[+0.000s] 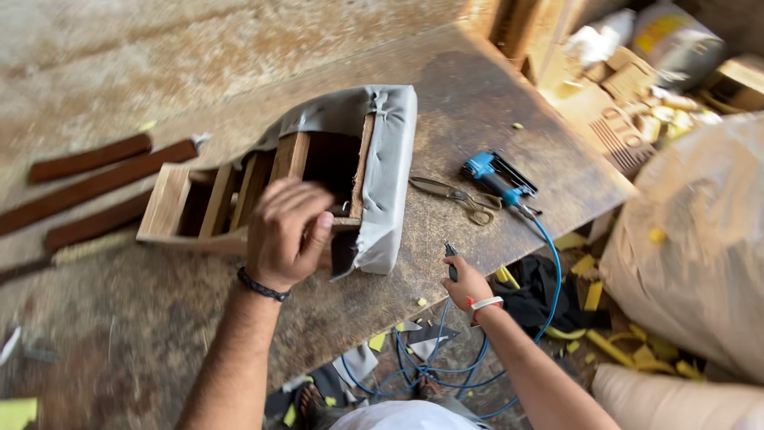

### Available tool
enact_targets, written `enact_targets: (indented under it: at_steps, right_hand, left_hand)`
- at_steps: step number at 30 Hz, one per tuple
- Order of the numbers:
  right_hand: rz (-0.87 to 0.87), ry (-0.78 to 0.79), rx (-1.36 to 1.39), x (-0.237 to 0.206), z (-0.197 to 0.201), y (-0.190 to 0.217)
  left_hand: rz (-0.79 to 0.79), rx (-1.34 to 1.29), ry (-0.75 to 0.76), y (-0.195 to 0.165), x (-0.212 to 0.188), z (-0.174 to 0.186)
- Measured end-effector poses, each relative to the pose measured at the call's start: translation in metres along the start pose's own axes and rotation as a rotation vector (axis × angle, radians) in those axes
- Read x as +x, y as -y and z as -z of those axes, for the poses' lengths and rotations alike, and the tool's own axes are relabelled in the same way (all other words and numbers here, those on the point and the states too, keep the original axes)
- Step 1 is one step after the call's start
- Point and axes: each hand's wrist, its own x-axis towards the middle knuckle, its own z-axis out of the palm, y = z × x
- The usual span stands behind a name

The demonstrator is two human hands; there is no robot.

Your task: The person staples fabric onto a wooden chair frame using a pneumatic staple gun, then uses pliers to pull and secure the fabric edges. They also handle foam padding and a quilted fabric piece, positioning and stapling it onto the frame.

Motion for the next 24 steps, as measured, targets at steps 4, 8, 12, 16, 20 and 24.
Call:
enact_targets:
  at_steps: [4, 8, 12, 16, 20, 24]
  right_hand:
    - [0.131, 0.027, -0.099, 0.055, -0.022, -0.027]
    - [0.119, 0.059, -0.169, 0.094, -0.041, -0.032]
    - [0.196, 0.057, -0.224, 0.125, -0.059, -0.019]
    - [0.401, 0.099, -0.232, 0.134, -0.069, 0.004]
    - [0.414, -0.100, -0.235, 0.102, -0.098, 0.021]
    - [0.600, -0.001, -0.177, 0.025, -0.167, 0.035]
  left_hand:
    - [0.265, 0.168, -0.244, -0.031, -0.042, 0.007]
    - [0.612, 0.297, -0.257, -0.067, -0.116, 0.008]
    - [0.842, 0.319, -0.150, -0.086, -0.192, 0.014]
    - [1.103, 0.291, -0.125, -0.114, -0.255, 0.030]
    - [1.124, 0.317, -0.145, -0.147, -0.311, 0.065]
    - [1.268, 0.308, -0.250, -0.194, -0.369, 0.105]
